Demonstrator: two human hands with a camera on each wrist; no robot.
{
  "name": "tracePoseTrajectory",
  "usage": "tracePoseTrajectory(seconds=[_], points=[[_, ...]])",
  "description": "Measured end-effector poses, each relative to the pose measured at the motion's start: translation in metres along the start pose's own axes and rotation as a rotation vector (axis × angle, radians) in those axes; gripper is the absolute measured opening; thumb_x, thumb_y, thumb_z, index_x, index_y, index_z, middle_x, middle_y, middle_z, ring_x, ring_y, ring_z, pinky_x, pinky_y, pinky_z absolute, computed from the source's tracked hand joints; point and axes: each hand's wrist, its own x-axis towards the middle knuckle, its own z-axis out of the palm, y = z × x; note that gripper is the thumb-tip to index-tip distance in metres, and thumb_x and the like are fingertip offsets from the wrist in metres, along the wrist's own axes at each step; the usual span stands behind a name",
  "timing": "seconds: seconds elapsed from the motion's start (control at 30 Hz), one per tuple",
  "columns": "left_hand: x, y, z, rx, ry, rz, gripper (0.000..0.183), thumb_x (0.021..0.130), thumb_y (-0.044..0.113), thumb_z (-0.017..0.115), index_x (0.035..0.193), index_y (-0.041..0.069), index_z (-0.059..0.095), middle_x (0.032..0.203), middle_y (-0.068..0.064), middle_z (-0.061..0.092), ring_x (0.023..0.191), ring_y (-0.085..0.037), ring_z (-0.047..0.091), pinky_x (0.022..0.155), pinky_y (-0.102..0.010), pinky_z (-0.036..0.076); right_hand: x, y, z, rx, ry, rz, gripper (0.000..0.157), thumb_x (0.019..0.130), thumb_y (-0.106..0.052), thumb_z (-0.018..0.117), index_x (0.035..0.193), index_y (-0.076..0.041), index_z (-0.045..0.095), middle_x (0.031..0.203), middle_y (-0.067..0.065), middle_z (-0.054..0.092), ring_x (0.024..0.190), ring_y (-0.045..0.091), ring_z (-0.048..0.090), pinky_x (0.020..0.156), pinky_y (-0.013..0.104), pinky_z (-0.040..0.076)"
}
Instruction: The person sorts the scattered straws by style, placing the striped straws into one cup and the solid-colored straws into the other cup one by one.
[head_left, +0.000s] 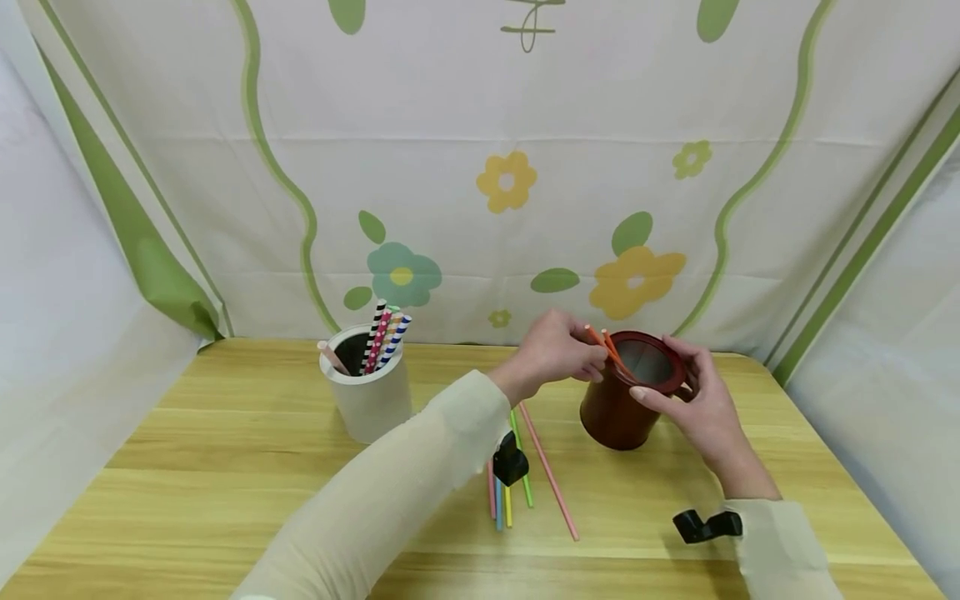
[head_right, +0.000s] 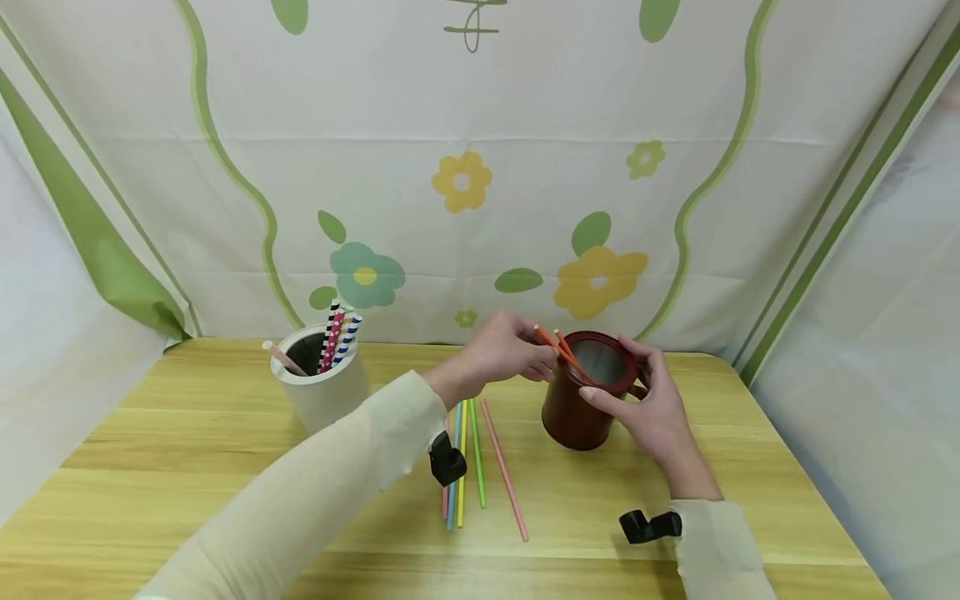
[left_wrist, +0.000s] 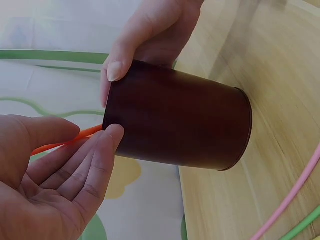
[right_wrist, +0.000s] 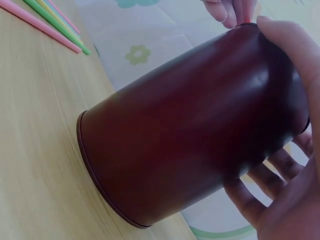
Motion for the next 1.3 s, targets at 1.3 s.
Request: tracePoseTrajectory(seconds=[1.3], points=[[-0.020,-0.041,-0.047,-0.121,-0.115,-0.082,0.019,0.104,0.008,0.069,0.116,-0.004,0.076,0.115,-0.023,0.080,0.094,-0.022,0.081,0.094,-0.038,0.065,0.002,0.005,0.002,-0.011,0.014,-0.016,0.085,0.096,-0.013,0.082,0.165,-0.017,0.033,0.153,-0.007,0.049,0.126,0.002,0.054,0.096,0.008,0.046]])
